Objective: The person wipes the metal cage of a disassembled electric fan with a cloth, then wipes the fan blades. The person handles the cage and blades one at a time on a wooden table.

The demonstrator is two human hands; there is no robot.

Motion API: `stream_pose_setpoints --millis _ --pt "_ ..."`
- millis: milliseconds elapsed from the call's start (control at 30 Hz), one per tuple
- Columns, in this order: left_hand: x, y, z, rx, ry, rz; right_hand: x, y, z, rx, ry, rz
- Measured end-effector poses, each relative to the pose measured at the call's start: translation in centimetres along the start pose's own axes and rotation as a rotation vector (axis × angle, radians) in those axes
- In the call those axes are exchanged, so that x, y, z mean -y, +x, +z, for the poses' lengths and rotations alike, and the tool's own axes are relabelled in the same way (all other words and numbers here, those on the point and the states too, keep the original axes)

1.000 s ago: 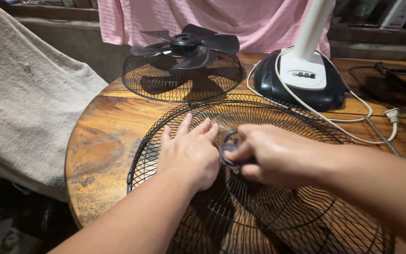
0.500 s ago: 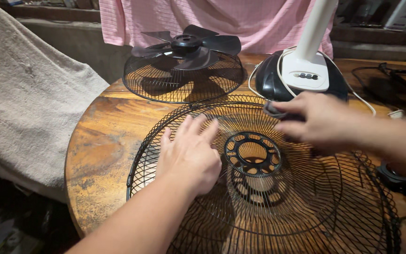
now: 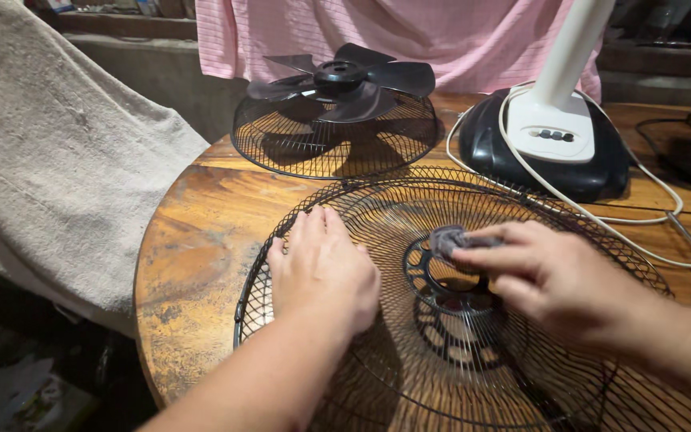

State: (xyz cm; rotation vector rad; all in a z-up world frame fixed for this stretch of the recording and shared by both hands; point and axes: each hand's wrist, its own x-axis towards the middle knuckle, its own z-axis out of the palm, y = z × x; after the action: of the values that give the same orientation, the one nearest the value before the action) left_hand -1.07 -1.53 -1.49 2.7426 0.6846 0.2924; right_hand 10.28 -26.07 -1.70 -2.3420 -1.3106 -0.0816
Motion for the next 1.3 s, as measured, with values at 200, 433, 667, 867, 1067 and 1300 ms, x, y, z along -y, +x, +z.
stream_pose_setpoints --millis 200,433,667,867,1067,1300 --pt "4.4 3.2 1.0 0.041 0.072 0.155 -3.0 1.5 -3.8 -0.124 0.113 0.512" --pt "8.9 6.8 -1.0 0.053 0.151 0.261 1.3 -1.1 0.9 -0.370 -0.113 0.332" --pt "3.4 3.1 -0.6 0.049 0.411 0.477 6.6 -1.4 0.9 -0.393 -0.025 0.452" --pt "-3.9 -0.4 0.7 0.179 0.121 0.263 4.9 1.8 1.1 -0.443 -0.206 0.034" --pt "-4.4 -1.0 -0.8 0.241 0.113 0.226 2.7 1.1 3.1 -0.434 0.020 0.153" --pt "-4.5 -1.0 -0.7 0.258 0.087 0.216 1.6 0.9 3.4 -0.525 0.003 0.436"
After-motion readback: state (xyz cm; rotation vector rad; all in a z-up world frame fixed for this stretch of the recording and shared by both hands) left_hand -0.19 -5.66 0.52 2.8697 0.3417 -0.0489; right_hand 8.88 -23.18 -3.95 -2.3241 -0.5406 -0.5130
